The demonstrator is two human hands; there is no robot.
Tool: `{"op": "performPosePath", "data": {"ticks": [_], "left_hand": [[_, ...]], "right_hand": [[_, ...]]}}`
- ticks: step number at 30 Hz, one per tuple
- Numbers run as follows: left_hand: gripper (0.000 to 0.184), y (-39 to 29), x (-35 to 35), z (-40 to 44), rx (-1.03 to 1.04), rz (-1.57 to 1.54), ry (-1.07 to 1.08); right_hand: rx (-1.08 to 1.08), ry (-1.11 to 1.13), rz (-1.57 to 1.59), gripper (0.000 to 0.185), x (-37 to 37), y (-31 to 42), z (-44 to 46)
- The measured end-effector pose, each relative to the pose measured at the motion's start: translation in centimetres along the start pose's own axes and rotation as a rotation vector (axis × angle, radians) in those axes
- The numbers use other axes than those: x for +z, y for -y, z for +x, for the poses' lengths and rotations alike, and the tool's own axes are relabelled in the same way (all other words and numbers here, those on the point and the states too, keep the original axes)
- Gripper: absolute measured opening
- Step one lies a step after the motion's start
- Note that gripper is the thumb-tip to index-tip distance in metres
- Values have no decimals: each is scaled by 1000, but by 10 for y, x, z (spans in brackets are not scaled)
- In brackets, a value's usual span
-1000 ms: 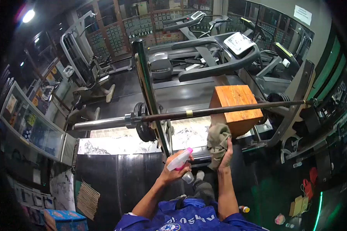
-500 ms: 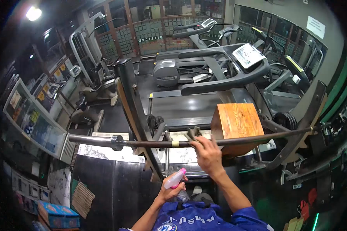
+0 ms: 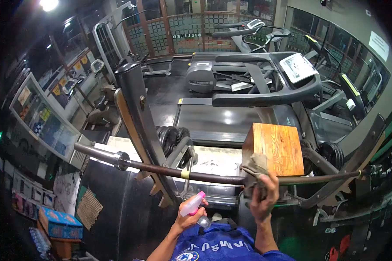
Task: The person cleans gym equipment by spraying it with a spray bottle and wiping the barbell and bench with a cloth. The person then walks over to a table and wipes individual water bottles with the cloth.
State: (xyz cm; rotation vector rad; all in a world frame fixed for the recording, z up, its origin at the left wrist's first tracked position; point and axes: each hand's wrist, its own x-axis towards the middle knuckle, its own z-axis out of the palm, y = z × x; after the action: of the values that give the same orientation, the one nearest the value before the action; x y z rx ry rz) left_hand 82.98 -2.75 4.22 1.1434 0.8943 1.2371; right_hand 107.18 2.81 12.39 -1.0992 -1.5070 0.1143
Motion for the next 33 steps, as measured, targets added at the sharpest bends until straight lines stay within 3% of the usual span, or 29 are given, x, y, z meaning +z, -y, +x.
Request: {"op": "performPosePath", "data": {"ticks": [1, 5, 7, 10, 17, 21, 33], "left_hand": [[39, 2, 1, -2, -11, -21, -25], [36, 10, 5, -11, -17, -16, -88], [36, 12, 6, -16, -34, -11, -117], [35, 11, 9, -20, -67, -12, -164], [30, 11, 21, -12, -47, 31, -141], [30, 7, 27, -7, -15, -2, -118], [28, 13, 24, -13, 6, 95, -67]], "right_hand": [[-74, 46, 27, 34, 8, 1, 1], [-36, 529, -290, 39, 44, 10, 19], [-135, 492, -379, 45, 49, 8, 20], [-274, 546, -255, 46, 45, 24, 30], [-300, 775, -296, 53, 34, 3, 26], [-334, 762, -300, 46, 4, 4, 38], [62, 484, -649, 42, -113, -38, 31]]}}
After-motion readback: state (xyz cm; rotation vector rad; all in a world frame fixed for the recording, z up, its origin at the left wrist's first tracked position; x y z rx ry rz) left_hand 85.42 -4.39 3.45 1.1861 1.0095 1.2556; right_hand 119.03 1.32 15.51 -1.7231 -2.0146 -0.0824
